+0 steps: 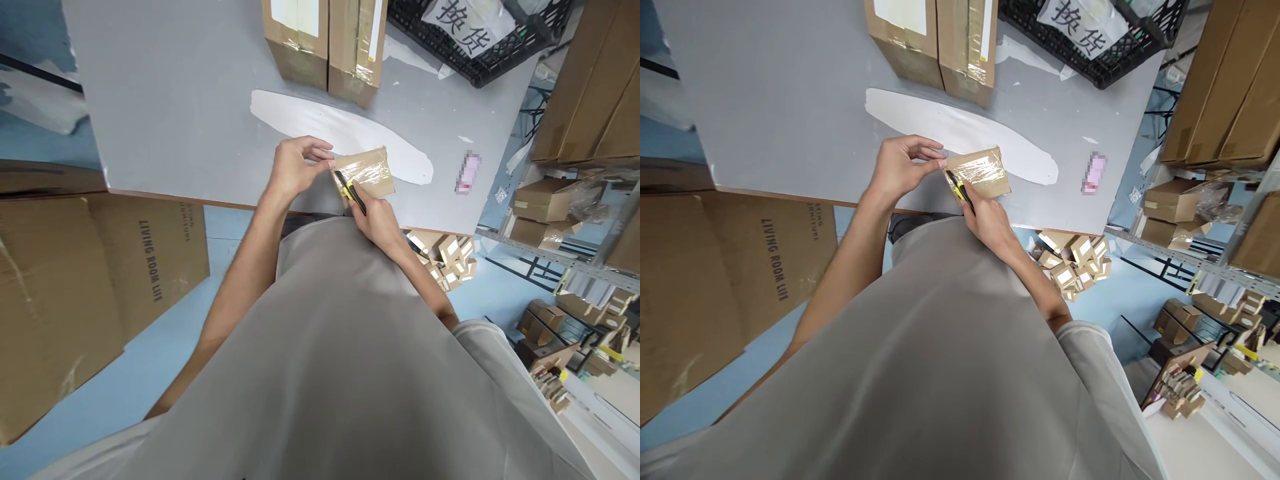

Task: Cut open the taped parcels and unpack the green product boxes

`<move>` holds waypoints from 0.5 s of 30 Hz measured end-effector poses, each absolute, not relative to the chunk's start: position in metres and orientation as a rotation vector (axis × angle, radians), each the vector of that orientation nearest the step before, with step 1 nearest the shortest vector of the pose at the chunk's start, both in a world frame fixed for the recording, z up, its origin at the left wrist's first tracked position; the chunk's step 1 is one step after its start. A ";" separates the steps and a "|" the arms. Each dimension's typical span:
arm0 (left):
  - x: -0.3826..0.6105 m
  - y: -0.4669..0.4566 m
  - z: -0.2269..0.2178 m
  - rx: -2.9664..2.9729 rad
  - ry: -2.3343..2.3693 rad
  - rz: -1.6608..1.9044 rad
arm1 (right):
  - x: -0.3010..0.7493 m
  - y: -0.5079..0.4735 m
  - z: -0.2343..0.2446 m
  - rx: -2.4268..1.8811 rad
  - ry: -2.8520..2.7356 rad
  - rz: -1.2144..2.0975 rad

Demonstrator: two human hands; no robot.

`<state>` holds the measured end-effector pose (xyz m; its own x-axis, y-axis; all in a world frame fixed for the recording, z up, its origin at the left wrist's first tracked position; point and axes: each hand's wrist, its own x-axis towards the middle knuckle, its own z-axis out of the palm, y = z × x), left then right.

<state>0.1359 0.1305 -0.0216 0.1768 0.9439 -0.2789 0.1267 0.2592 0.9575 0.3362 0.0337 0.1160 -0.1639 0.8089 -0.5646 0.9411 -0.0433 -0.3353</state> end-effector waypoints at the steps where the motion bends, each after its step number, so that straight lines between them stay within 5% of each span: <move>1: 0.136 0.130 -0.021 1.162 1.257 0.815 | 0.336 0.034 0.116 1.890 2.035 -0.997; 15: 0.137 0.131 -0.027 1.154 1.263 0.817 | 0.316 0.051 0.131 1.732 2.000 -0.872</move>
